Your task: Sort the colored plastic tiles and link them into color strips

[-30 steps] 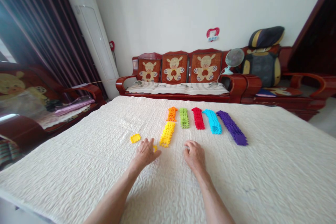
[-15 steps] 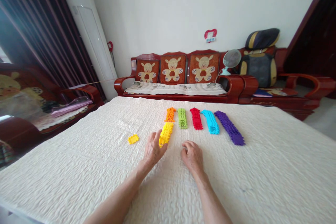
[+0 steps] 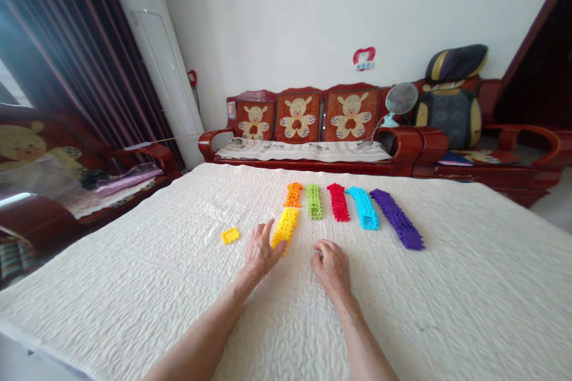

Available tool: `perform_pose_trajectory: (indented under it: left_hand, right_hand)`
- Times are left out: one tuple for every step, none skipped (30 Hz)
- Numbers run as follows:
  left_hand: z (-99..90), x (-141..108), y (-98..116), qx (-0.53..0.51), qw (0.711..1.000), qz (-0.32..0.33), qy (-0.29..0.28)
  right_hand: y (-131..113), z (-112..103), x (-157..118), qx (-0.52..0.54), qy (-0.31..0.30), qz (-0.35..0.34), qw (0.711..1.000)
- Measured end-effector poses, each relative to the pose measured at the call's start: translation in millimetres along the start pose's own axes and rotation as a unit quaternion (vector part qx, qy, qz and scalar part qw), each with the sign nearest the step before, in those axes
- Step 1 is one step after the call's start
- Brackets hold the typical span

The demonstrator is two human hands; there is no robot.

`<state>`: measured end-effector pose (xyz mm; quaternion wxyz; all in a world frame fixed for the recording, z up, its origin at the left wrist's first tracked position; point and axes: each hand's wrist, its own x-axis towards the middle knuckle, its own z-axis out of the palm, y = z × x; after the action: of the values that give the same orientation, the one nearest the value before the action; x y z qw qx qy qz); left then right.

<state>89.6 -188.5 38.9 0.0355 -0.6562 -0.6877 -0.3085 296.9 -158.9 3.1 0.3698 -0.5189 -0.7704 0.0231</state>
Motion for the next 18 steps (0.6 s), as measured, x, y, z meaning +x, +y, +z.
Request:
perform_pose_trajectory:
  left_hand:
    - [-4.6,3,-8,0.011,1.0,-0.013,0.011]
    - [-9.7,7,-18,0.027,0.999,-0.033,0.018]
    - [-15.1,9,-29,0.046,0.997,-0.061,0.019]
    - [-20.4,12,-41,0.069,0.993,-0.094,0.014]
    - [-25.1,13,-53,0.092,0.987,-0.129,-0.001]
    - [-28.8,14,-63,0.113,0.98,-0.164,-0.013]
    - [-31.5,14,-73,0.129,0.973,-0.189,-0.03]
    - [-33.1,14,-80,0.139,0.968,-0.202,-0.049]
    - [-33.7,14,-85,0.143,0.966,-0.203,-0.067]
    - [-33.6,13,-89,0.141,0.967,-0.194,-0.081]
    - [-33.2,13,-90,0.134,0.971,-0.177,-0.092]
    - [-32.7,14,-90,0.123,0.975,-0.159,-0.097]
    - [-32.3,15,-88,0.111,0.978,-0.143,-0.099]
    - [-32.4,16,-86,0.1,0.981,-0.131,-0.099]
    - [-32.9,17,-83,0.089,0.983,-0.123,-0.099]
    - [-33.8,18,-79,0.078,0.985,-0.115,-0.102]
    - [-35.3,18,-75,0.065,0.987,-0.105,-0.107]
    - [-37.0,19,-71,0.049,0.988,-0.092,-0.114]
  right_hand:
    - [0,0,0,-0.001,0.0,-0.002,1.0]
    - [1,0,0,-0.002,0.0,-0.003,1.0]
    - [1,0,0,-0.003,0.001,-0.004,1.0]
    - [1,0,1,-0.004,0.002,-0.004,1.0]
    - [1,0,1,-0.005,0.003,-0.004,1.0]
    - [1,0,1,-0.005,0.004,-0.003,1.0]
    - [1,0,1,-0.005,0.004,-0.003,1.0]
    - [0,0,1,-0.004,0.005,-0.003,1.0]
    - [0,0,1,-0.002,0.005,-0.003,1.0]
    - [-1,0,1,-0.002,0.005,-0.002,1.0]
    - [-1,-1,1,-0.002,0.004,-0.001,1.0]
    - [-1,-1,1,-0.002,0.003,0.001,1.0]
    - [-2,-1,1,-0.003,0.002,0.004,1.0]
    - [-2,-1,1,-0.004,0.001,0.005,1.0]
    - [-2,-1,1,-0.004,0.0,0.005,1.0]
    - [-2,-1,1,-0.003,0.0,0.005,1.0]
    - [-2,-1,1,-0.002,0.0,0.004,1.0]
    - [-1,-1,1,-0.003,0.001,0.003,1.0]
